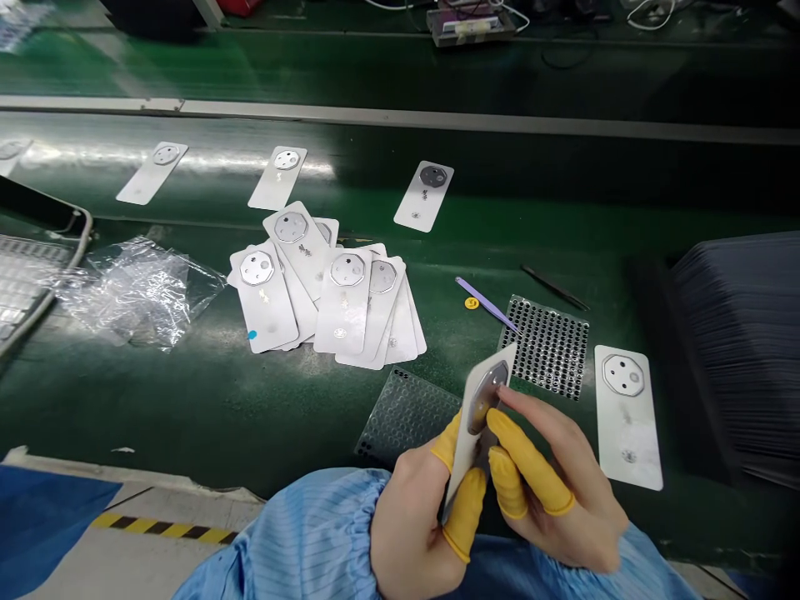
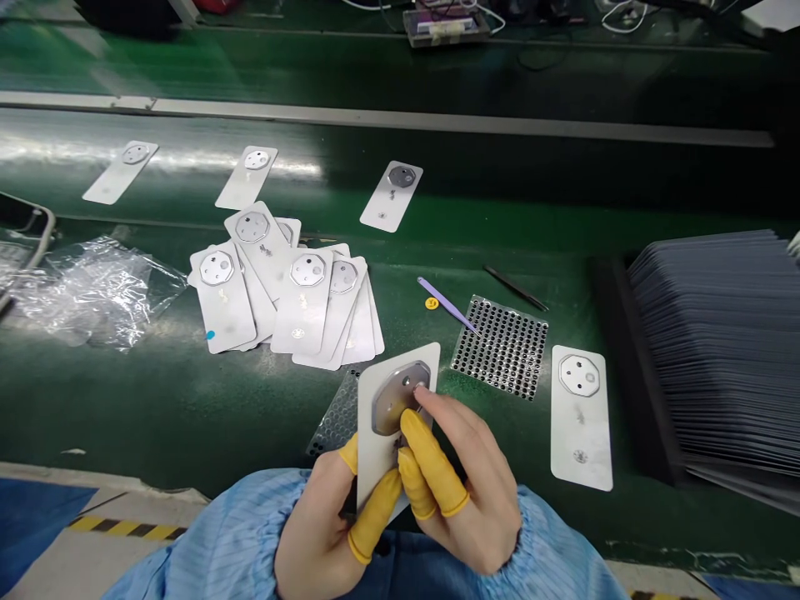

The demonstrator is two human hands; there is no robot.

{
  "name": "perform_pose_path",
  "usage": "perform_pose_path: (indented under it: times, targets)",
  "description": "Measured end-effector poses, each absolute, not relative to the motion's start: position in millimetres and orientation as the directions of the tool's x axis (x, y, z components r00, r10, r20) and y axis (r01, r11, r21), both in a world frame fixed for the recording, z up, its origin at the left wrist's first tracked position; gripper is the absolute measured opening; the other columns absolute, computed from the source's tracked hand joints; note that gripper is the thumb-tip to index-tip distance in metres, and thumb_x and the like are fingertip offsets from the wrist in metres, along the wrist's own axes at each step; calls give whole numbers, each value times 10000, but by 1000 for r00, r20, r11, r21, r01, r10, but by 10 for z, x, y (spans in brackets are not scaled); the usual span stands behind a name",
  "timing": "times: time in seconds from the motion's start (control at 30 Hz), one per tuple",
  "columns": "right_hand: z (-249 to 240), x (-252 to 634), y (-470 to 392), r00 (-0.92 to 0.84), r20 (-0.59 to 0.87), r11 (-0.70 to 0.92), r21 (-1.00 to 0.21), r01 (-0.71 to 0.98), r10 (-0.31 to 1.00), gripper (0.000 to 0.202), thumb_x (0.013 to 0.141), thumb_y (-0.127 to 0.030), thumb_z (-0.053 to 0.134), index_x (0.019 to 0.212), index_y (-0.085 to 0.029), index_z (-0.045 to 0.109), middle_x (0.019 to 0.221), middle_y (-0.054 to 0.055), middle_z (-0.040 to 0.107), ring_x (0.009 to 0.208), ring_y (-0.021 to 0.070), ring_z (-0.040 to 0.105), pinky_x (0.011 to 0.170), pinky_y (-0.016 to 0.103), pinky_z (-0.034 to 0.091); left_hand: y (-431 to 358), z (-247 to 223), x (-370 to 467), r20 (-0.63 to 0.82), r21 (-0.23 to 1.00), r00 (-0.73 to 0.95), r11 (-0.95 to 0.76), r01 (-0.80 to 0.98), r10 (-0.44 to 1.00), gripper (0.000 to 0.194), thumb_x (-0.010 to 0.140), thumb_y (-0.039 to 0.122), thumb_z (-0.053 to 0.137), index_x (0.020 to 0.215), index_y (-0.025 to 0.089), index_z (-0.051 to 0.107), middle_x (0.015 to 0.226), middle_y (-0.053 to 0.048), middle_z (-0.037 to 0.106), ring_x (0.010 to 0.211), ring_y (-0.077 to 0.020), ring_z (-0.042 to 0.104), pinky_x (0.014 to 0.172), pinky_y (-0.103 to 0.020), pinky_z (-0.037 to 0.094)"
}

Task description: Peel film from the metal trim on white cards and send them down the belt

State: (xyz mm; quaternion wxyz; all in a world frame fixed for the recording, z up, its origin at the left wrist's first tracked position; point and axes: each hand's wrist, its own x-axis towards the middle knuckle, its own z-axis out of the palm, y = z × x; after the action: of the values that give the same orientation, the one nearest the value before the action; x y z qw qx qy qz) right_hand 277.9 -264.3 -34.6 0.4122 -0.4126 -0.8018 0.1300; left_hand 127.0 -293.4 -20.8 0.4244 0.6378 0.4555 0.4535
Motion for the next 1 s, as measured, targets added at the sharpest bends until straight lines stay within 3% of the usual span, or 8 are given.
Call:
perform_pose_path:
  times: [0.23,0.33,0.43,0.5,0.63,0.73,0.87,1.0]
  targets:
    - [-434,2682,-2691,-397,529,659,-541,523,750,552,863,-142,530,1386,-42,387,1339,248,455,1222,344,489,901,492,530,-3099,-381,1239,4,971,104,-28,237,995,307,859,197,557,1165,211,577,991,-98,686,888,-244,661,781,-326,551]
    - [-563,2707,-2650,-371,537,652,-601,462,758,479,854,-121,527,1330,-92,479,1343,209,467,1222,332,489,928,520,506,-3075,-467,1283,-164,986,55,166,-36,985,321,875,265,580,1191,211,552,1101,-103,661,989,-244,646,846,-329,547]
    - [-661,2747,-2615,-247,472,533,-744,403,846,466,844,-106,549,1299,-200,523,1392,136,445,1255,308,471,1006,550,452,-2950,-463,1282,-295,859,132,324,-396,946,506,869,338,609,1318,211,414,1210,-126,623,995,-247,662,805,-332,575]
    - [-701,2748,-2620,-243,360,427,-837,342,901,522,851,-114,560,1350,-233,462,1395,117,463,1255,282,490,1022,519,461,-2861,-431,1184,-321,804,174,365,-469,931,581,830,352,659,1325,200,395,1184,-132,644,933,-253,688,738,-329,597]
    - [-813,2675,-2678,-410,219,366,-872,324,885,561,890,-165,538,1414,-217,344,1388,131,489,1259,250,502,994,483,503,-2876,-469,695,-336,933,-290,274,-235,896,765,768,363,724,1412,247,328,1215,-111,639,972,-275,678,737,-343,608]
    - [-991,2611,-2738,-534,253,529,-711,463,807,438,873,-138,558,1303,-178,481,1428,163,439,1345,298,390,1018,585,440,-3089,-592,235,-227,962,-605,273,-16,763,713,781,348,710,1411,252,390,1238,-92,633,1080,-304,632,834,-390,584]
    - [-1193,2650,-2777,-667,310,685,-595,420,678,301,857,-16,481,1094,-148,610,1375,173,501,1341,296,395,1010,598,441,-3282,-689,-24,-322,900,-527,427,88,787,526,793,409,678,1229,120,612,1213,-130,652,1173,-361,563,954,-459,509]
    - [-1045,2840,-2679,-712,318,718,-591,368,626,425,852,22,421,1225,-136,548,1343,168,535,1327,260,421,1035,566,429,-3162,-662,234,-359,870,-316,437,226,878,484,836,472,605,1129,92,671,1172,-136,676,1148,-326,587,1014,-436,455]
